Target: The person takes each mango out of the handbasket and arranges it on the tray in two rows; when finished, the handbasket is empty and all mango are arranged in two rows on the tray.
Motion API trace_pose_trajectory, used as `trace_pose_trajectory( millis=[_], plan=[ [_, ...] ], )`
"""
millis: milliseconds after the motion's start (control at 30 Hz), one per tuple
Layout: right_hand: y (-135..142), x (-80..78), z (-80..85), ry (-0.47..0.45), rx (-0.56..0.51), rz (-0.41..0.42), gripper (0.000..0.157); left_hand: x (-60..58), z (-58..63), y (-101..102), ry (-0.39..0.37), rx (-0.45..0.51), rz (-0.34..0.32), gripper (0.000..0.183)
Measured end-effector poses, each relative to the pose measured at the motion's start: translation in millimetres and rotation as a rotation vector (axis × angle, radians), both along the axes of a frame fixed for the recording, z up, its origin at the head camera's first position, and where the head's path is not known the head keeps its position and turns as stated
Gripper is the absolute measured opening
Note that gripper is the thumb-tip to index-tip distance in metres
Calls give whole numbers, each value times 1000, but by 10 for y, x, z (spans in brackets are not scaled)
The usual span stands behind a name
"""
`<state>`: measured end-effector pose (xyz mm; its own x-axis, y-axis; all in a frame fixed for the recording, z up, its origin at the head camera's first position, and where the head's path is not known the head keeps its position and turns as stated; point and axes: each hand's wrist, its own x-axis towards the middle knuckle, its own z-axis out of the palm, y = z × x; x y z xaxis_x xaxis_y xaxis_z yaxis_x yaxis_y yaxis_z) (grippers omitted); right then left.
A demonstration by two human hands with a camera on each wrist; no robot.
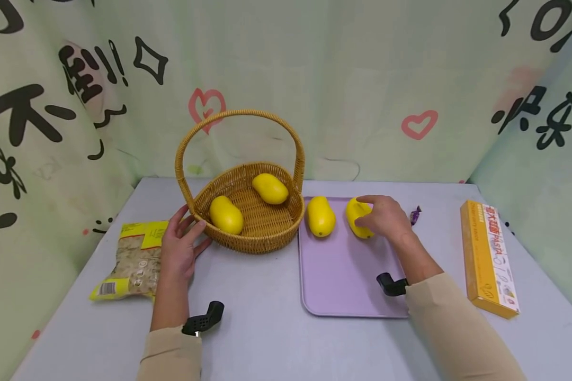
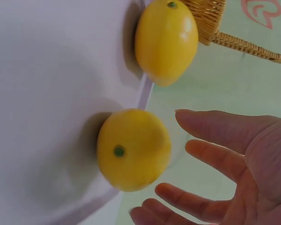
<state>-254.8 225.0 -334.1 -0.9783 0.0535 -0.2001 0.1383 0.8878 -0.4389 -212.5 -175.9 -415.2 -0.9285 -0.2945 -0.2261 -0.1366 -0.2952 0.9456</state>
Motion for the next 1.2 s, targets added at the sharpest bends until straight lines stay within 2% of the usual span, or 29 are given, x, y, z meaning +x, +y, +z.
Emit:
trace_pose_trajectory(
  millis=[167, 533, 833, 1033, 1200],
  plan=[
    [-64, 9, 81, 26, -9, 18, 62, -5, 12, -2, -2, -4, 4, 65],
    [-276, 17, 383, 62, -94, 88, 59, -8, 3, -2, 13, -8, -3, 66],
    [-451, -35, 566, -5, -188, 156, 57, 8, 3, -5, 4, -5, -9, 66],
    [-603, -105, 645, -51, -246, 249, 54, 14, 0, -13, 6, -5, -2, 66],
    [-718, -186, 684, -90, -249, 339, 53, 12, 4, -3, 12, 3, -4, 65]
  ],
)
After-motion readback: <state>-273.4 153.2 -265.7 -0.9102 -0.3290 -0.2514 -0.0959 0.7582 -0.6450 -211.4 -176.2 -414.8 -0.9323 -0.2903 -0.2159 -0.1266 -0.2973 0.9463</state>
